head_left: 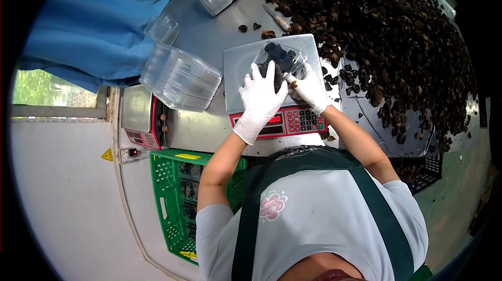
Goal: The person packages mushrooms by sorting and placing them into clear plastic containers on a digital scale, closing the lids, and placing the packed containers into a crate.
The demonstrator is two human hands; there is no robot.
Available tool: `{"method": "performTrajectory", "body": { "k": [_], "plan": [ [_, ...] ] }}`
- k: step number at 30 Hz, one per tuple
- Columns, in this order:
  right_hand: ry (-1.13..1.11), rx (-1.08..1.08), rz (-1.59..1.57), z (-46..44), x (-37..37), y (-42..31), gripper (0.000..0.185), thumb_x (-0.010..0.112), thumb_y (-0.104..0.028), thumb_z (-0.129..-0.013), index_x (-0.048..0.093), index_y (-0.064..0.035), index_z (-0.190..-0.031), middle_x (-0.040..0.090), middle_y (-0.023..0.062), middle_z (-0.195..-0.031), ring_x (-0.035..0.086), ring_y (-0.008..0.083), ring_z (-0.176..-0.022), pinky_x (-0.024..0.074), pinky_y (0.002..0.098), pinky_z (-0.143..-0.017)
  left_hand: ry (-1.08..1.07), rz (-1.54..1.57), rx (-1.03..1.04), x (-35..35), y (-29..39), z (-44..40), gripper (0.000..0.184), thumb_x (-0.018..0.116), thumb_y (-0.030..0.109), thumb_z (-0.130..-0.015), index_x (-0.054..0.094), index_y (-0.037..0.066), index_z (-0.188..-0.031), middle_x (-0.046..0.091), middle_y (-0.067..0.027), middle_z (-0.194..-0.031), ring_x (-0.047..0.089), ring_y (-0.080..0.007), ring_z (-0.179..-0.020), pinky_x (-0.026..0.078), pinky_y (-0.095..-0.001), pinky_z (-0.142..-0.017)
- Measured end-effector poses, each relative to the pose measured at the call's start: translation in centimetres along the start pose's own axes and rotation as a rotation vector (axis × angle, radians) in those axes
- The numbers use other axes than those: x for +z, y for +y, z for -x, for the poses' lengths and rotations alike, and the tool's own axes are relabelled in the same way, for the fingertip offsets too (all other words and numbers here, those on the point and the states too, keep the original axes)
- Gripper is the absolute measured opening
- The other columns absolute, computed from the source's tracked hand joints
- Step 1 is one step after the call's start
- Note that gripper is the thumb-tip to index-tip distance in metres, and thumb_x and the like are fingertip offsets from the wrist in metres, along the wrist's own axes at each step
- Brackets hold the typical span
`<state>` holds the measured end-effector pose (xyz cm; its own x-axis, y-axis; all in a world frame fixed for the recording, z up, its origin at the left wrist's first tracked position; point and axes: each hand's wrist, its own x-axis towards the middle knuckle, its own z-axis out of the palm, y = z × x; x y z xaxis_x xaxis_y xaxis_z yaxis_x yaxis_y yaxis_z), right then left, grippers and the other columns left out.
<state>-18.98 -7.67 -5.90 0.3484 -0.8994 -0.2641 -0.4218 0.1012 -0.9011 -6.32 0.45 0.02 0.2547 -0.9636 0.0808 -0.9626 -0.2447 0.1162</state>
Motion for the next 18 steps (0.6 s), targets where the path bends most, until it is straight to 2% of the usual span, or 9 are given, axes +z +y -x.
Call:
{"method": "performTrajectory", "body": {
  "k": [3, 4, 5, 7, 11, 13, 15, 17, 18],
  "plan": [
    [0.032, -0.004, -0.053, 0.2, -0.2, -0.1, 0.062, 0.065, -0.035, -0.080, 0.046, 0.0035, -0.124, 0.068, 0.0186, -0.077, 0.067, 0.0237, -0.060, 0.0539, 0.0320, -0.059, 0.029, -0.071, 0.001, -0.2, 0.2, 0.1, 0.060, 0.055, 0.044, -0.083, 0.045, 0.018, -0.136, 0.041, -0.0257, -0.134, 0.053, -0.0419, -0.108, 0.048, -0.0521, -0.084],
    [-0.029, 0.101, -0.293, 0.4, -0.5, -0.3, 0.053, 0.063, -0.021, -0.080, 0.047, 0.0040, -0.124, 0.067, 0.0149, -0.074, 0.064, 0.0195, -0.051, 0.0525, 0.0299, -0.052, -0.003, 0.002, -0.011, -0.6, -0.1, -0.2, 0.058, 0.054, 0.043, -0.083, 0.047, 0.018, -0.134, 0.043, -0.0249, -0.133, 0.053, -0.0416, -0.109, 0.048, -0.0508, -0.085],
    [-0.041, 0.120, -0.323, 0.4, -0.8, -0.4, 0.051, 0.061, -0.014, -0.081, 0.046, 0.0053, -0.126, 0.066, 0.0118, -0.072, 0.061, 0.0153, -0.047, 0.0506, 0.0270, -0.047, -0.033, 0.075, -0.024, -0.9, -0.5, -0.5, 0.055, 0.054, 0.043, -0.084, 0.049, 0.018, -0.133, 0.044, -0.0241, -0.133, 0.053, -0.0413, -0.109, 0.048, -0.0495, -0.087],
    [-0.068, 0.023, -0.100, 0.5, -1.2, -0.3, 0.058, 0.061, -0.015, -0.081, 0.042, 0.0062, -0.131, 0.066, 0.0111, -0.072, 0.061, 0.0155, -0.048, 0.0506, 0.0266, -0.047, 0.005, 0.195, -0.027, -1.3, -1.6, -1.1, 0.046, 0.049, 0.039, -0.085, 0.058, 0.015, -0.123, 0.051, -0.0227, -0.125, 0.057, -0.0393, -0.104, 0.049, -0.0486, -0.084],
    [-0.109, 0.041, -0.075, 0.8, -2.1, -1.1, 0.066, 0.063, -0.016, -0.080, 0.037, 0.0056, -0.137, 0.066, 0.0103, -0.074, 0.062, 0.0142, -0.051, 0.0502, 0.0255, -0.048, -0.151, 0.515, -0.158, -4.5, -6.4, -4.2, 0.047, 0.042, 0.046, -0.089, 0.062, 0.014, -0.117, 0.064, -0.0188, -0.107, 0.059, -0.0343, -0.106, 0.044, -0.0422, -0.094],
    [-0.261, 0.117, -0.054, 0.4, -3.1, -1.4, 0.072, 0.066, -0.019, -0.080, 0.034, 0.0063, -0.138, 0.066, 0.0094, -0.075, 0.061, 0.0130, -0.054, 0.0497, 0.0243, -0.048, -0.175, 0.660, -0.154, -5.2, -8.2, -5.1, 0.054, 0.046, 0.052, -0.087, 0.060, 0.013, -0.122, 0.061, -0.0175, -0.118, 0.055, -0.0353, -0.114, 0.042, -0.0412, -0.098],
    [-0.294, 0.117, 0.025, 0.0, -4.5, -1.5, 0.075, 0.069, -0.031, -0.081, 0.037, 0.0105, -0.135, 0.066, 0.0087, -0.076, 0.061, 0.0118, -0.055, 0.0494, 0.0228, -0.050, 0.280, 0.319, -0.065, -6.1, -9.4, -5.5, 0.052, 0.057, 0.045, -0.083, 0.060, 0.009, -0.121, 0.060, -0.0154, -0.120, 0.057, -0.0346, -0.109, 0.044, -0.0417, -0.093],
    [-0.264, 0.046, 0.254, -0.4, -6.4, -2.4, 0.063, 0.069, -0.033, -0.082, 0.050, 0.0057, -0.128, 0.069, 0.0106, -0.082, 0.063, 0.0135, -0.059, 0.0517, 0.0259, -0.057, 0.696, 0.032, 0.061, -7.8, -8.4, -5.2, 0.039, 0.069, 0.027, -0.079, 0.063, 0.008, -0.113, 0.062, -0.0133, -0.114, 0.060, -0.0295, -0.103, 0.047, -0.0378, -0.091],
    [-0.139, -0.063, 0.333, -0.6, -6.8, -2.9, 0.055, 0.068, -0.032, -0.082, 0.056, 0.0018, -0.123, 0.070, 0.0106, -0.085, 0.065, 0.0156, -0.063, 0.0524, 0.0279, -0.061, 0.743, 0.041, 0.184, -8.1, -7.7, -5.0, 0.035, 0.072, 0.019, -0.075, 0.063, 0.008, -0.107, 0.064, -0.0121, -0.108, 0.061, -0.0300, -0.098, 0.049, -0.0381, -0.086]
  ]
}}
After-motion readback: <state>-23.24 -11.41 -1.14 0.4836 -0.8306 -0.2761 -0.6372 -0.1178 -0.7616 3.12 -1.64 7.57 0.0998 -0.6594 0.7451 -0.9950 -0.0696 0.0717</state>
